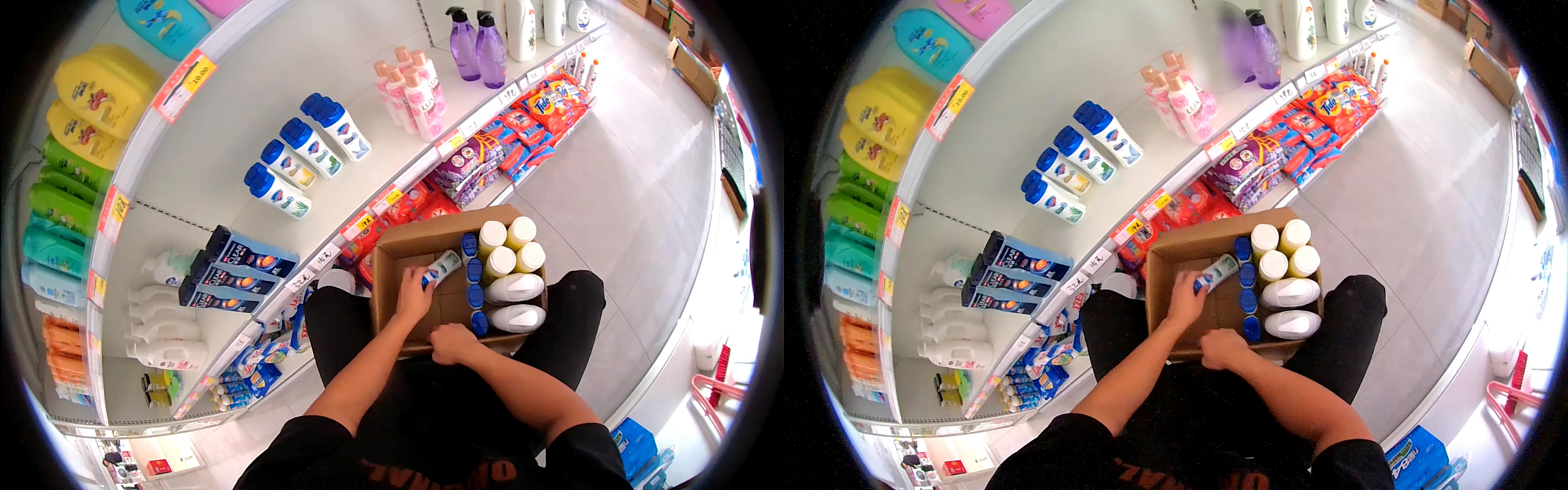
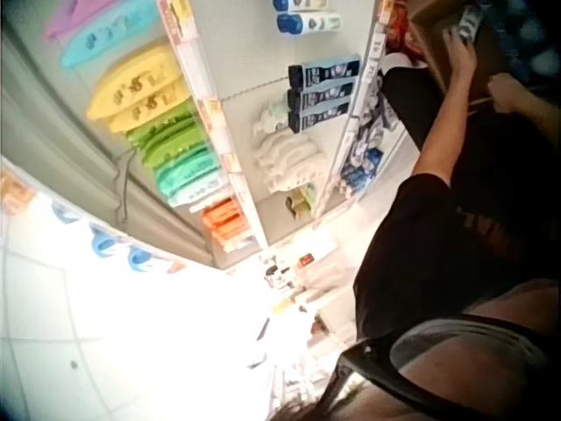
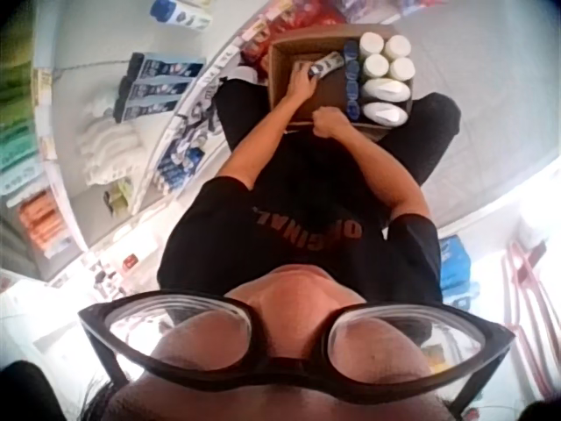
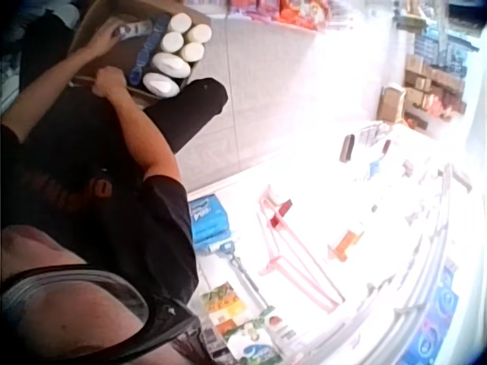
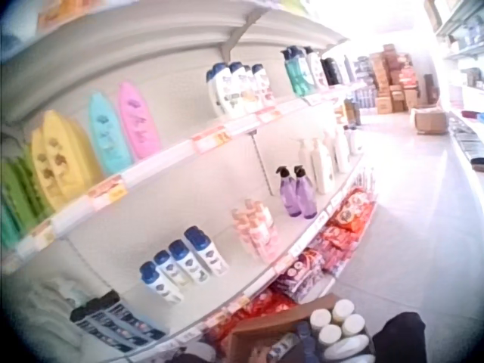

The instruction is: The person sits on the floor in a store aisle and restocks shelves with various personal care products. They take bottles and tubes from a cardboard box on their lap and place them onto the shelves, organizing them by type and color.

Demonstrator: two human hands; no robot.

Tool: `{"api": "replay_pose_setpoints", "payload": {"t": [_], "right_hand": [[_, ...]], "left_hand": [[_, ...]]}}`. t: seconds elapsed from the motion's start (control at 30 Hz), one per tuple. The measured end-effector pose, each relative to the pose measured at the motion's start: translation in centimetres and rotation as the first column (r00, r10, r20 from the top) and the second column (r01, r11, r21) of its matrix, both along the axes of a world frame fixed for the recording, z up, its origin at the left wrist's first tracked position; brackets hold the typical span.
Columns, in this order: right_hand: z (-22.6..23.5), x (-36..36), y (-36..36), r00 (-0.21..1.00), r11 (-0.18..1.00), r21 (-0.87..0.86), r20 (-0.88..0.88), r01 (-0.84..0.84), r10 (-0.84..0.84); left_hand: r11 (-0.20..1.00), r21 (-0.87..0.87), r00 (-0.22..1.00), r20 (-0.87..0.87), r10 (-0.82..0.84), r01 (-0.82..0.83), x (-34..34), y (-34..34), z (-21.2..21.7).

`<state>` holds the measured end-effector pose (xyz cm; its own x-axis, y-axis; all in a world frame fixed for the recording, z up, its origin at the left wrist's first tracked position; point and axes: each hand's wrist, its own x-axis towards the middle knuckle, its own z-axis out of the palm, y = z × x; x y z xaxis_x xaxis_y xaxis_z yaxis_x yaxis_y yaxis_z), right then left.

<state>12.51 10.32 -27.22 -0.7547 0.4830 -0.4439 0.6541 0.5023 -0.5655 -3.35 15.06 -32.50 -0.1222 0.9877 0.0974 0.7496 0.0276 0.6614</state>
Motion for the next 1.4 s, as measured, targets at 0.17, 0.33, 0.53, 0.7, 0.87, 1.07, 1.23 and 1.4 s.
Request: {"api": "replay_pose_setpoints", "payload": {"t": [0.17, 0.33, 0.53, 0.7, 0.87, 1.07, 1.23, 1.4], "right_hand": [[0.5, 0.4, 0.1, 1.000, 1.000, 0.004, 0.005, -0.003, 0.003], [0.8, 0.2, 0.4, 0.998, 1.000, -0.004, 0.059, -0.025, 0.026], [-0.4, 0.1, -0.1, 1.000, 1.000, -0.007, 0.000, 0.007, -0.007], [-1.3, 0.1, -0.2, 1.000, 1.000, -0.013, -0.006, 0.015, -0.015], [-0.2, 0.2, 0.0, 1.000, 1.000, 0.001, -0.012, 0.016, -0.016], [-1.6, 0.4, -0.4, 0.999, 0.999, 0.039, -0.029, 0.013, -0.012], [-1.8, 0.2, -0.4, 0.999, 0.999, 0.013, -0.007, 0.032, -0.032], [0.0, 0.2, 0.0, 1.000, 1.000, 0.009, 0.017, 0.010, -0.010]], "left_hand": [[0.995, -0.030, 0.991, 0.094, 0.099, -0.096, 0.1, 0.1, 0.8], [0.990, 0.136, 0.974, 0.226, 0.007, -0.039, -0.4, 1.1, 6.5], [0.873, 0.444, 0.856, 0.513, -0.064, -0.201, -4.7, 1.3, 14.0], [0.613, 0.732, 0.927, 0.375, 0.002, -0.298, -7.9, 2.2, 21.4], [0.543, 0.772, 0.939, 0.326, 0.110, -0.331, -11.1, 4.0, 22.0], [0.581, 0.752, 0.949, 0.218, 0.228, -0.312, -13.9, 5.5, 21.3], [0.680, 0.632, 0.928, 0.279, 0.248, -0.372, -14.4, 6.9, 20.6], [0.691, 0.496, 0.826, 0.492, 0.275, -0.526, -13.9, 6.9, 19.0]]}}
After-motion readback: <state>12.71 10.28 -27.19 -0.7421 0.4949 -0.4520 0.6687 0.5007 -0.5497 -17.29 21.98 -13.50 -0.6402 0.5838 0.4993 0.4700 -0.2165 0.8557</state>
